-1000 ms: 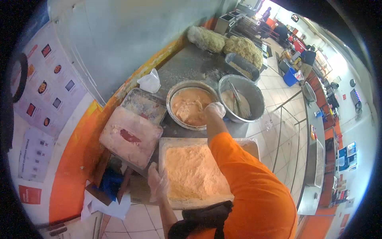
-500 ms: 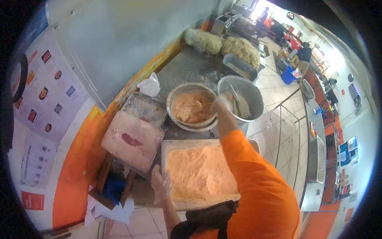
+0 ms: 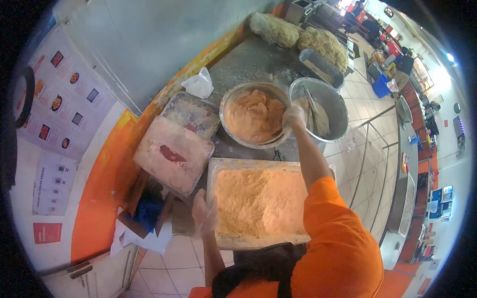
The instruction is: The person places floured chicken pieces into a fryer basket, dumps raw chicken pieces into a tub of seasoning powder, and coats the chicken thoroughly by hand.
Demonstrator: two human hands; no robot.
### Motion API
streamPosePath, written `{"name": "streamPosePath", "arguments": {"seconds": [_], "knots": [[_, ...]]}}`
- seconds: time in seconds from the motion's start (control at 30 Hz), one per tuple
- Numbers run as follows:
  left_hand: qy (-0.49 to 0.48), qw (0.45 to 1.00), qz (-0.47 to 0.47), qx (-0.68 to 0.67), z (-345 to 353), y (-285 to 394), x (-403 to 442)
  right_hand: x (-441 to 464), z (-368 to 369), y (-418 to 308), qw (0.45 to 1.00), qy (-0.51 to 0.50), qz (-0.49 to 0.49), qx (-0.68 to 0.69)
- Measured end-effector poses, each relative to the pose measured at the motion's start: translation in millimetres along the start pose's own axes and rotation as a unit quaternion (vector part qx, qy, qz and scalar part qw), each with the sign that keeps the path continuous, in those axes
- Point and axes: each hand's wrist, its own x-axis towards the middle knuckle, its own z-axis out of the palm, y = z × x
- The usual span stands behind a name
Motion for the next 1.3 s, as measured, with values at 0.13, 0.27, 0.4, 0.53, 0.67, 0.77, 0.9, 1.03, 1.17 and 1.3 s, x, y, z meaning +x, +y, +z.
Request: {"name": "streamPosePath", "arguments": {"seconds": [0.13, 0.27, 0.4, 0.53, 0.67, 0.77, 0.9, 1.03, 1.17, 1.3], "knots": [[0.010, 0.999, 0.007, 0.035, 9, -11, 3, 19, -23, -15, 0.900, -0.145, -0.144, -0.385], [0.007, 0.999, 0.009, 0.051, 8, -6, 2, 75, 19, 27, 0.903, -0.139, -0.205, -0.352], [-0.028, 0.996, -0.020, 0.079, 5, 7, 5, 28, -53, -43, 0.813, -0.331, -0.249, -0.409], [-0.054, 0.994, -0.056, 0.077, 7, 1, 7, 36, -8, 13, 0.964, -0.230, -0.046, -0.122], [-0.030, 0.996, -0.019, 0.076, 7, -1, 5, 17, 20, 33, 0.953, -0.104, 0.099, 0.268], [-0.026, 0.998, -0.032, 0.055, 6, -2, 3, 5, -25, 2, 0.961, -0.072, 0.125, 0.236], [0.004, 0.999, -0.017, 0.048, 8, 1, 2, -2, -37, -14, 0.940, -0.049, 0.081, 0.327], [0.007, 0.998, -0.006, 0.062, 3, 9, 2, 21, 8, 30, 0.962, -0.156, -0.013, 0.225], [0.050, 0.995, 0.028, 0.082, 14, -6, 3, 10, 16, 21, 0.844, -0.157, 0.155, 0.489], [0.019, 0.996, -0.015, 0.087, 8, 3, 0, -11, 14, 12, 0.735, -0.132, 0.218, 0.628]]}}
